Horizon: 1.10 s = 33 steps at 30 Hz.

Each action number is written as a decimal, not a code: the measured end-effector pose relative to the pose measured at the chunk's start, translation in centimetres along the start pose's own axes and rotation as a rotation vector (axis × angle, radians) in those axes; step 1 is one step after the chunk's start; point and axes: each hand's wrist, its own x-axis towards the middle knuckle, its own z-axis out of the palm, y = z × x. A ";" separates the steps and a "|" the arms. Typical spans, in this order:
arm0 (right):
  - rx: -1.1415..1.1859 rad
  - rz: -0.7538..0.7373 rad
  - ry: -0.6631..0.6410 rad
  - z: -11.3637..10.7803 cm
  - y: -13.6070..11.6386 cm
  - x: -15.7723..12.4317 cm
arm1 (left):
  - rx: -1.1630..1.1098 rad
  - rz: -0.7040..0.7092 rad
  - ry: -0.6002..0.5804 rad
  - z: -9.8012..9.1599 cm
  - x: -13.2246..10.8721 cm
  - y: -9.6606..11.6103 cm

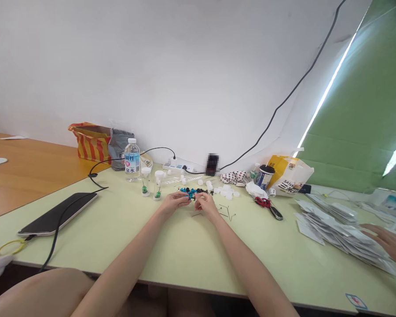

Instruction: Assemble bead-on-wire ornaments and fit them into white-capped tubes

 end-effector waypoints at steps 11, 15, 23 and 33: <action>0.047 -0.105 -0.023 0.3 -0.8 -0.4 | -0.018 0.010 0.021 -0.1 0.0 0.1; 0.006 -0.094 -0.042 0.1 -0.3 -0.1 | 0.008 -0.009 0.016 -0.2 0.1 -0.1; -0.179 -0.002 -0.114 -0.1 0.5 -0.1 | -0.010 -0.006 0.033 -0.3 0.3 -0.3; -0.031 -0.098 0.022 -0.1 0.3 0.2 | 0.030 -0.025 -0.007 -0.1 0.2 -0.3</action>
